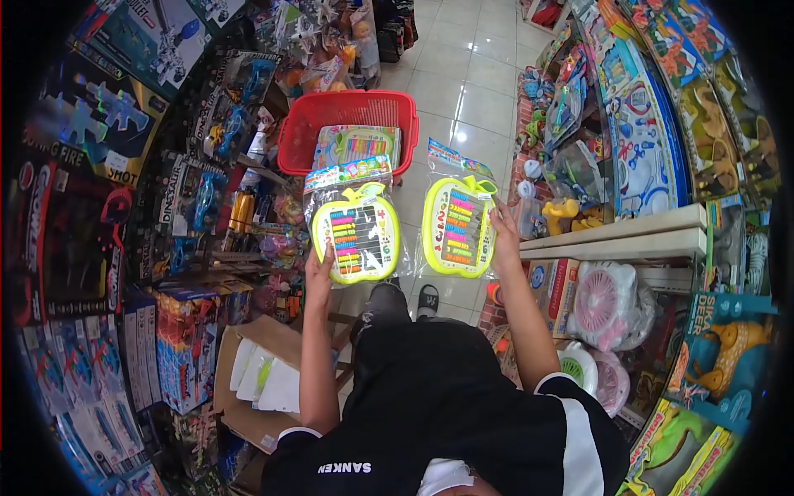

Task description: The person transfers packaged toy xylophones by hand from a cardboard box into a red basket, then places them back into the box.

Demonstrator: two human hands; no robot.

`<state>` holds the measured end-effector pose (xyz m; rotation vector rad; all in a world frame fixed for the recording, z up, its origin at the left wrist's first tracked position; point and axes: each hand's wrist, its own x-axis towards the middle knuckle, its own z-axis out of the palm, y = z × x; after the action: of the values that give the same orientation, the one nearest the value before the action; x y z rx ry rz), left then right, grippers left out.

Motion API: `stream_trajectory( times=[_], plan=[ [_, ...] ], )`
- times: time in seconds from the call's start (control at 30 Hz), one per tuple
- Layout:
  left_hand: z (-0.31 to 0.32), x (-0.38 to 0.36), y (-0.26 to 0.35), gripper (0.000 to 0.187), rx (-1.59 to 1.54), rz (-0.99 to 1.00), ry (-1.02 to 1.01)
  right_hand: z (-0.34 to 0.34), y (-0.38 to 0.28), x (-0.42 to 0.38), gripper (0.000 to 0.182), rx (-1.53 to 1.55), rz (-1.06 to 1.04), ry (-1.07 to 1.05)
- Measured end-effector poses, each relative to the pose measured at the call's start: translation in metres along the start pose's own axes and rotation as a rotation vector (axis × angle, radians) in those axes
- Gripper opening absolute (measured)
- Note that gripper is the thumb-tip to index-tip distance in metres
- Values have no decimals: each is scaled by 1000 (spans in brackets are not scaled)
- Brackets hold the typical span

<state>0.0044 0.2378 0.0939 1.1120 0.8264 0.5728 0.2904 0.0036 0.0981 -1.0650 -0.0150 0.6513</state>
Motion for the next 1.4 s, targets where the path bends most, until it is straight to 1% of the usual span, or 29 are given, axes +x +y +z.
stream_trajectory(
  times=[0.03,0.17,0.27,0.37,0.47,0.53,0.67,0.7,0.73,0.77,0.8,0.83,0.9,0.93,1.0,1.07,1.13,1.23,1.27,1.3,1.33,1.4],
  plan=[
    [-3,14,1,42,-62,-9,-28,5,-1,9,40,-15,-3,5],
    [-11,80,6,38,-71,-5,-34,28,-6,52,40,-46,-10,19],
    [-12,136,13,38,-16,26,-75,61,-14,81,38,-76,-61,86],
    [-7,189,30,37,-17,11,-135,88,-20,110,31,-46,-33,182],
    [1,235,44,37,22,-24,-198,108,-23,132,29,-46,-48,250],
    [2,268,37,39,57,100,-257,109,-16,150,29,-18,-88,241],
    [18,305,65,40,108,17,-331,102,-4,162,30,-59,-141,298],
    [16,321,55,34,227,107,-309,101,-2,164,30,-59,-137,326],
    [15,335,51,34,228,103,-318,99,0,166,30,-61,-128,353],
    [13,351,46,37,349,148,-398,102,-3,168,30,-61,-127,362],
    [13,364,45,39,470,191,-475,106,-7,169,25,-58,-124,386],
    [12,376,43,39,471,181,-478,108,-10,171,21,-55,-119,410],
    [11,397,41,51,773,145,-584,107,-13,179,21,-54,-136,415],
    [12,406,37,51,775,139,-583,106,-14,183,20,-50,-162,412],
    [13,425,19,53,1049,116,-685,109,-17,193,19,-28,-155,410],
    [16,442,2,51,1094,80,-710,107,-18,207,18,-55,-126,486],
    [15,463,-19,48,1065,117,-826,94,-12,228,17,-83,-94,467],
    [25,476,-22,45,1094,94,-851,104,-12,255,15,-130,-53,434],
    [29,479,-19,45,1097,89,-839,116,-16,265,14,-155,-48,421],
    [34,478,-14,44,1177,90,-827,133,-22,269,18,-149,-20,392],
    [41,478,-9,44,1255,93,-814,143,-23,278,18,-153,-12,383],
    [44,482,-15,42,1256,82,-782,158,-18,295,25,-291,19,280]
  ],
)
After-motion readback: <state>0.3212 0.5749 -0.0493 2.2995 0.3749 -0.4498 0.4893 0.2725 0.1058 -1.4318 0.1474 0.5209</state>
